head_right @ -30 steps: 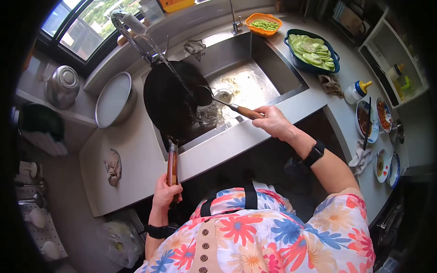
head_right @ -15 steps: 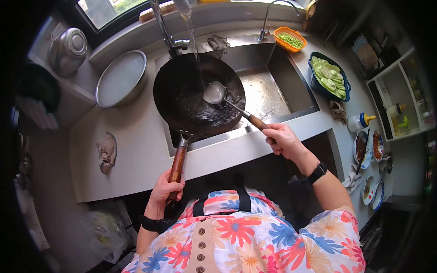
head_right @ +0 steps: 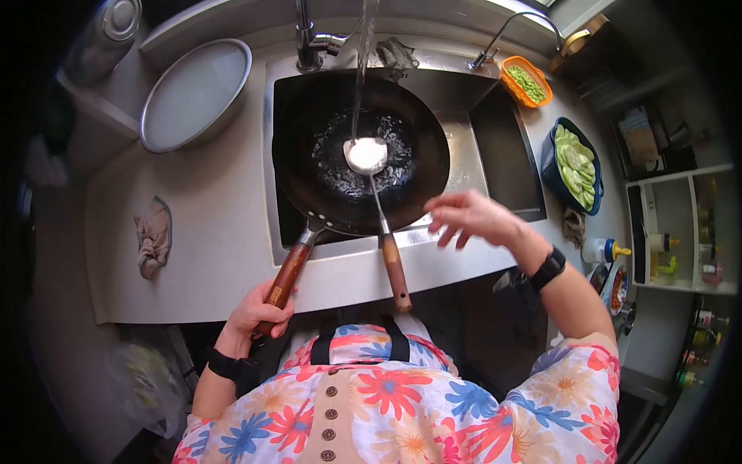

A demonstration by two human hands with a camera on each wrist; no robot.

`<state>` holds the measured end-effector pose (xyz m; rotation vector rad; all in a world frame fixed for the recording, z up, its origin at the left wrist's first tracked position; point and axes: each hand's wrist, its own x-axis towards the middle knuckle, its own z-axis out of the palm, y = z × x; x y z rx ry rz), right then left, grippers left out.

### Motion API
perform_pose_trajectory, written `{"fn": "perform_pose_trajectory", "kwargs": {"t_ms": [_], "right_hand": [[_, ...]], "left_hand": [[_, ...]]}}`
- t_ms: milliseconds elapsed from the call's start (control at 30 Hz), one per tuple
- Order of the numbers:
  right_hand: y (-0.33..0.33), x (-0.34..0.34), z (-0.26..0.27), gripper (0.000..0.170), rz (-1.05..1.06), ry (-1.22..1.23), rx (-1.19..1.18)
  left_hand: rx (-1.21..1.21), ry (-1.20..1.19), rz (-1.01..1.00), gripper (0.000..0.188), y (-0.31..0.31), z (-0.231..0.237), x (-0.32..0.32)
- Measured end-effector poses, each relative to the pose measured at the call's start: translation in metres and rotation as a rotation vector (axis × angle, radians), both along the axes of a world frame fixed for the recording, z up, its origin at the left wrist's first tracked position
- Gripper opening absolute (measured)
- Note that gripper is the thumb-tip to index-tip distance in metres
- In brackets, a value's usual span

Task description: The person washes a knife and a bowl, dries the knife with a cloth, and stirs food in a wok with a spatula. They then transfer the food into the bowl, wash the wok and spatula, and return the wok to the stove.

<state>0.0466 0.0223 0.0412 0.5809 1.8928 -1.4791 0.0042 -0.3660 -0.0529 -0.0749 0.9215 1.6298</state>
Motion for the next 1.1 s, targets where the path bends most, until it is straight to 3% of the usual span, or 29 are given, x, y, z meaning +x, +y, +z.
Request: {"fn": "perform_pose_trajectory", "kwargs": {"t_ms": [167,333,367,433,600,667,700,733,800,867,900,933,967,1033,1067,1100], "right_hand": [[0.076,-0.125,0.02,0.048,-0.08,0.303,0.114],[0.088,-0.241,-0.005,0.056,0.025,0.451,0.109],[0.091,-0.261,-0.011,0.054,0.147,0.562,0.154],[0.087,-0.291,-0.02,0.047,0.223,0.654,0.096],[0.092,-0.347,-0.039,0.034,0.101,0.63,-0.086],[0.095,-0.352,-0.033,0.039,0.369,0.832,-0.35],[0.064,-0.336,-0.003,0.05,0.039,0.491,-0.358],[0.063,-0.331,0.004,0.05,0.032,0.479,-0.363],[0.063,-0.317,0.004,0.05,0.18,0.612,-0.287],[0.086,-0.299,-0.01,0.046,0.46,0.726,0.067],[0.093,-0.281,-0.018,0.035,0.291,0.611,0.243],[0.058,-0.225,0.012,0.038,0.351,0.59,0.462],[0.06,-0.187,0.004,0.042,0.506,0.66,0.476],[0.019,-0.102,0.0,0.062,0.556,0.452,0.518],[0.009,-0.064,-0.014,0.071,0.739,0.765,0.511],[-0.014,-0.036,-0.012,0.076,0.796,0.669,0.525]], "left_hand": [[-0.028,-0.035,-0.022,0.05,0.001,0.004,-0.004],[-0.055,-0.058,-0.019,0.052,0.002,0.01,-0.008],[-0.071,-0.048,-0.028,0.049,0.004,0.013,-0.008],[-0.1,-0.054,-0.035,0.048,0.004,0.015,-0.008],[-0.116,-0.075,-0.03,0.048,0.004,0.016,-0.01],[-0.11,-0.071,-0.044,0.049,0.004,0.015,-0.011],[-0.114,-0.071,-0.05,0.049,0.004,0.014,-0.011],[-0.119,-0.084,-0.055,0.049,0.004,0.014,-0.011],[-0.102,-0.075,-0.045,0.048,0.004,0.014,-0.012],[-0.093,-0.078,-0.049,0.048,0.004,0.014,-0.01],[-0.112,-0.064,-0.05,0.048,0.004,0.014,-0.011],[-0.127,-0.049,-0.049,0.048,0.003,0.014,-0.011],[-0.116,-0.049,-0.055,0.048,0.002,0.013,-0.011],[-0.084,-0.039,-0.054,0.048,0.001,0.008,-0.011],[-0.076,-0.028,-0.059,0.048,0.001,0.007,-0.011],[-0.077,-0.034,-0.053,0.047,0.002,0.008,-0.011]]}}
